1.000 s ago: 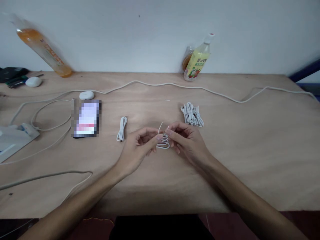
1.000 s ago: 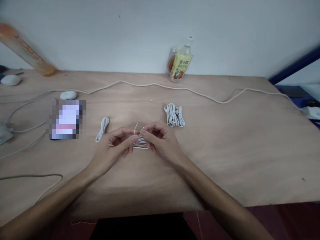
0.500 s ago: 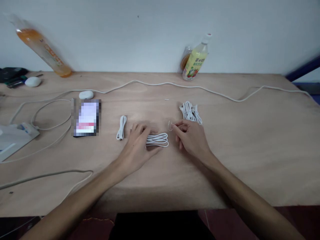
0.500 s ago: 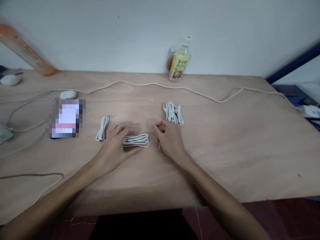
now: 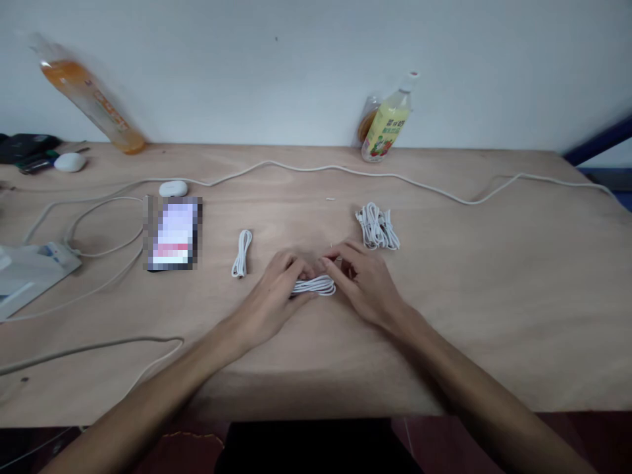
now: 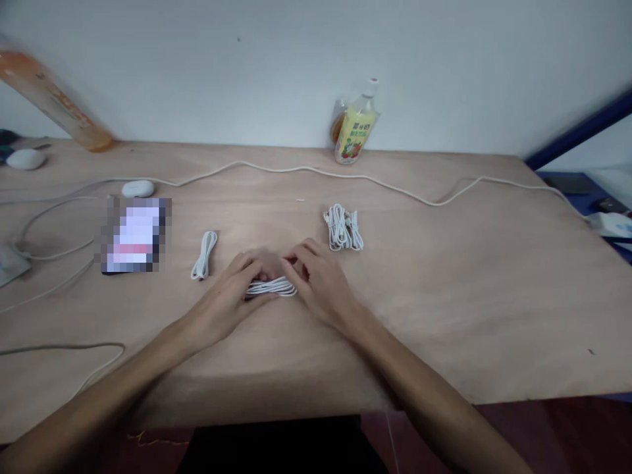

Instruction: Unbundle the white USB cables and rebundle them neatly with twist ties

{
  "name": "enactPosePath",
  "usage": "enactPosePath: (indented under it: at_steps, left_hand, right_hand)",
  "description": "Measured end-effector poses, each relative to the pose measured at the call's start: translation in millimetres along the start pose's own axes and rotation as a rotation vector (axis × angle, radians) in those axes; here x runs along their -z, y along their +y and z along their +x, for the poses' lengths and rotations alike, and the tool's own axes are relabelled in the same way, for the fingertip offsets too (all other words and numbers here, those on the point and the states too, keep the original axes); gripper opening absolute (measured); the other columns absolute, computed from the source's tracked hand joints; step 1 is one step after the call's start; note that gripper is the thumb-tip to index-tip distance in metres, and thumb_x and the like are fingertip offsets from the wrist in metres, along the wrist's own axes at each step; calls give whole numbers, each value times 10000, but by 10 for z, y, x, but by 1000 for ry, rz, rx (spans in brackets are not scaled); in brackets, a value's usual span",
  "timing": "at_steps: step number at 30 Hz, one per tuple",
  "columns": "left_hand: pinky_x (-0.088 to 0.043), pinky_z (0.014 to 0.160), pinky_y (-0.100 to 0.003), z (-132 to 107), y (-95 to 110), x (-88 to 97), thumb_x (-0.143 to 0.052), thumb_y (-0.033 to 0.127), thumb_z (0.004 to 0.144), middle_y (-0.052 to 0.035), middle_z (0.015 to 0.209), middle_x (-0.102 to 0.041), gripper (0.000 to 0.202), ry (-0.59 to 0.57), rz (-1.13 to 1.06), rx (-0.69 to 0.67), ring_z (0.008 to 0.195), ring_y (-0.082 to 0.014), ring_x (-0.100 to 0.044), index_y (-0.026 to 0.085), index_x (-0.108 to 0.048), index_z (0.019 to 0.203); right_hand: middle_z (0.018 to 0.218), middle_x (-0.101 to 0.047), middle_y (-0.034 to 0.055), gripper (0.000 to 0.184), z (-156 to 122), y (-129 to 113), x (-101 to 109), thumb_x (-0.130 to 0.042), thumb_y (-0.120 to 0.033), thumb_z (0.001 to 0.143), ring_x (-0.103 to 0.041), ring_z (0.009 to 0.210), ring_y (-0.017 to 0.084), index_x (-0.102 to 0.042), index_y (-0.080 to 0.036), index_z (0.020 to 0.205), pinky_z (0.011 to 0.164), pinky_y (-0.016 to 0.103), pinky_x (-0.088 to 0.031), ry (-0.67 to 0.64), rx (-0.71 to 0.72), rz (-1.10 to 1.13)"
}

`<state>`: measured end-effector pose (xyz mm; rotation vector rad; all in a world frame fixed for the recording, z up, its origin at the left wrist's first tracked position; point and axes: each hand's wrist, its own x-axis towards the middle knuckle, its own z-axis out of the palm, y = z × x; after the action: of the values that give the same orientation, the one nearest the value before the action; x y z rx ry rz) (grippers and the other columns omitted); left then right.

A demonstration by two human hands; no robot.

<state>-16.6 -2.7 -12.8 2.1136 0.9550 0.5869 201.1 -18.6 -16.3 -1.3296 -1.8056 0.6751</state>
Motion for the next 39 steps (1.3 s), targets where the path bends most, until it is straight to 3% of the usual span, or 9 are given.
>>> enactPosePath:
  at_steps: [7,11,15,21,24,27,32,35,39]
  left_hand:
    - [-544,1069,-468,-6,-10,-11,-628,176,1049,-92,1243,-699,98,-21,-16,-86,1223,-288,-660,239,-616,1123]
    - [-575,933,-394,17,15,9,-664,171,1028,-58,1097,-744,82,37,-100,-90,1026,-246,-710,218,-630,1087]
    - [-571,936,-381,35,53,3,-752,211,973,-49,1052,-773,126,110,-290,6,1001,-233,-731,212,-673,1072]
    - [-605,878,-344,105,84,-15,-953,254,727,-27,1018,-788,454,330,-722,236,971,-220,-758,203,-707,1106]
    - [-590,968,-369,138,140,2,-948,286,739,-53,1091,-814,441,379,-828,306,1037,-229,-755,186,-748,1119]
    - [-577,908,-342,142,192,-1,-901,345,825,-31,942,-797,292,380,-844,312,900,-200,-731,178,-781,1031]
    - [-502,670,-305,121,191,-48,-814,450,921,26,684,-628,277,229,-818,312,630,-155,-584,177,-766,926]
    - [-508,695,-308,117,177,-60,-777,457,944,3,770,-665,276,218,-812,286,692,-166,-603,182,-762,936]
    - [-524,794,-333,110,182,-54,-747,448,959,-25,836,-713,264,190,-792,252,820,-202,-640,187,-761,920]
  right_hand:
    - [896,-754,71,364,-52,42,-43,-477,-388,1137,-652,825,227,-714,-230,910,798,356,-480,-234,72,-68]
    - [796,-715,40,438,-61,-25,-40,-430,-424,1157,-627,727,194,-669,-213,857,729,324,-455,-269,6,6]
    - [680,-614,-3,500,-73,-106,-42,-409,-469,1156,-561,623,159,-612,-219,774,636,296,-420,-320,-135,253]
    - [678,-549,-27,522,-83,-106,-108,-481,-615,1100,-445,522,112,-581,-221,772,470,251,-344,-260,-328,598]
    - [769,-631,-16,442,-73,-94,-159,-554,-628,1063,-479,519,101,-628,-217,916,421,226,-354,-242,-359,755]
    - [853,-691,-1,380,-82,-116,-210,-624,-600,1041,-575,586,120,-636,-225,1100,438,213,-437,-222,-357,826]
    - [913,-728,21,342,-158,-184,-263,-618,-515,1067,-702,757,173,-608,-237,1265,537,240,-547,-206,-335,792]
    - [938,-722,29,259,-188,-205,-261,-557,-457,1096,-685,770,178,-632,-241,1218,566,260,-549,-158,-283,630]
    - [807,-684,-2,243,-169,-205,-219,-547,-384,1102,-606,668,156,-657,-231,950,619,284,-482,-64,-175,316]
